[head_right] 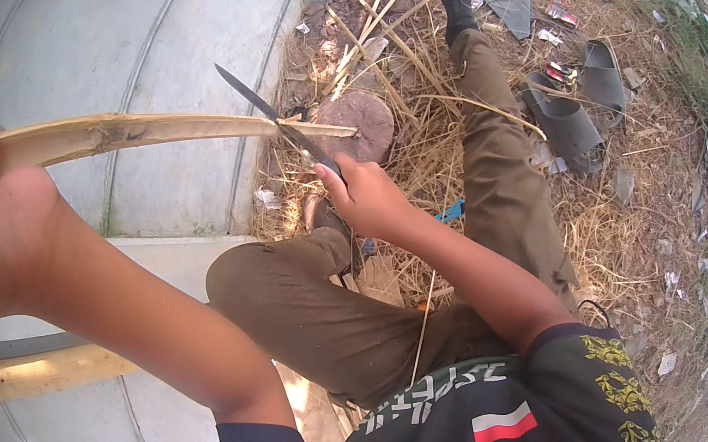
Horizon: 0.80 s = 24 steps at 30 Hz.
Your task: The person sits on the ground and uses a large knife to split and sharpen a long, thin wooden stick. They repeatedly shave the wood to create a pointed tip and smooth the edges, holding the stick with one hand and the knife with the other.
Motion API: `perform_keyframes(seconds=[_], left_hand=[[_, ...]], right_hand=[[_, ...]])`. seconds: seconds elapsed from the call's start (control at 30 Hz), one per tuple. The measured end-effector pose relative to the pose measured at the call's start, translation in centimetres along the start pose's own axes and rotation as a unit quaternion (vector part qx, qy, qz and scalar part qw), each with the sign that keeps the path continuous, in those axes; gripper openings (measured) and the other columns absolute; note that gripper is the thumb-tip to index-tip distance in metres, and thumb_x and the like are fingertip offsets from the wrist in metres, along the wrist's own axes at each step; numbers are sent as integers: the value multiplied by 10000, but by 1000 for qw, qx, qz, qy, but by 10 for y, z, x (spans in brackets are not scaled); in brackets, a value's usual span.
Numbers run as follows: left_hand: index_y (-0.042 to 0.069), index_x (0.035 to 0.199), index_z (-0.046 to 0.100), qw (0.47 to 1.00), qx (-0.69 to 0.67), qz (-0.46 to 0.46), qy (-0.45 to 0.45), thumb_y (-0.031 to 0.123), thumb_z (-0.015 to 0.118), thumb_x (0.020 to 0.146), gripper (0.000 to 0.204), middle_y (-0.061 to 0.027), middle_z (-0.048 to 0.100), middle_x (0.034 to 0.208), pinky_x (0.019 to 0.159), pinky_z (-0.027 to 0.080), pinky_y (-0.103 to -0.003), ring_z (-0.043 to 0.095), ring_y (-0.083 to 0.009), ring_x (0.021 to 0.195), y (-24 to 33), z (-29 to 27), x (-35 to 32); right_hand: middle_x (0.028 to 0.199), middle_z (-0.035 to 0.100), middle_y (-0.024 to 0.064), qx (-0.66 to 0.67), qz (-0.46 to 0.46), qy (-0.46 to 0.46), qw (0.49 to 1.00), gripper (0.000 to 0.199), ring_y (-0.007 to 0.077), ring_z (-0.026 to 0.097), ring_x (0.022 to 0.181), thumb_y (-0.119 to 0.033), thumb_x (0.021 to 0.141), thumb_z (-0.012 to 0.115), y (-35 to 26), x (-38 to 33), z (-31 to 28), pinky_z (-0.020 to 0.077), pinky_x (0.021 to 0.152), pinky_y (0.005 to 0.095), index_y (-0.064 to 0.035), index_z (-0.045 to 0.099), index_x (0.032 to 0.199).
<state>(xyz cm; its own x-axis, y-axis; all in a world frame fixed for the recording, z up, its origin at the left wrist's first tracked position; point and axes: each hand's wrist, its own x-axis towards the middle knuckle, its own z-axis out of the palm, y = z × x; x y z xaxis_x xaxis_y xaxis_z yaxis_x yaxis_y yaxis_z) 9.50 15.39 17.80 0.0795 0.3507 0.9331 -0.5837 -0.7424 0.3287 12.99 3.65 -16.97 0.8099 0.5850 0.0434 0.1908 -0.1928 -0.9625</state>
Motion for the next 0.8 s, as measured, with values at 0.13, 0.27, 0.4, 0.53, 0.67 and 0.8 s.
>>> perform_keyframes(seconds=[0.13,0.27,0.4,0.53,0.67,0.8], left_hand=[[-37,732,462,997,-42,-34,-48,249,475,898,331,-144,398,632,520,277,-263,320,-181,510,15,20,-21],[109,723,348,982,-138,-92,-88,215,491,931,273,-7,230,609,514,166,-283,163,-116,530,11,31,-25],[114,733,363,967,-195,-112,-118,216,482,945,264,-1,253,604,508,153,-274,167,-114,524,16,21,-18],[120,738,370,959,-218,-119,-136,194,460,957,248,7,257,602,499,142,-273,162,-108,522,21,33,-29],[122,741,377,960,-211,-109,-148,198,446,979,260,9,256,602,495,135,-272,160,-101,517,21,51,-33],[118,748,388,964,-195,-89,-156,227,427,1015,290,0,265,612,483,136,-269,160,-97,505,29,31,-24]], right_hand=[[654,590,212,5,31,25,999,560,331,570,571,-475,1056,428,23,9,17,452,600,463,31,531,839],[585,543,178,100,39,8,994,627,293,526,490,-548,1030,449,24,14,16,440,505,452,4,510,740],[557,318,-35,352,224,-187,890,594,69,262,405,-626,1013,423,-9,13,-23,205,356,254,-145,343,672],[540,348,-30,419,269,-195,845,585,89,323,408,-597,1013,456,-7,5,-36,270,369,283,-112,397,691],[591,508,165,144,85,-42,985,644,257,522,549,-571,1024,442,-8,20,-11,451,570,453,24,545,800],[651,586,240,107,-11,-5,994,621,368,622,656,-509,1037,448,-26,22,1,487,666,471,56,592,823]])
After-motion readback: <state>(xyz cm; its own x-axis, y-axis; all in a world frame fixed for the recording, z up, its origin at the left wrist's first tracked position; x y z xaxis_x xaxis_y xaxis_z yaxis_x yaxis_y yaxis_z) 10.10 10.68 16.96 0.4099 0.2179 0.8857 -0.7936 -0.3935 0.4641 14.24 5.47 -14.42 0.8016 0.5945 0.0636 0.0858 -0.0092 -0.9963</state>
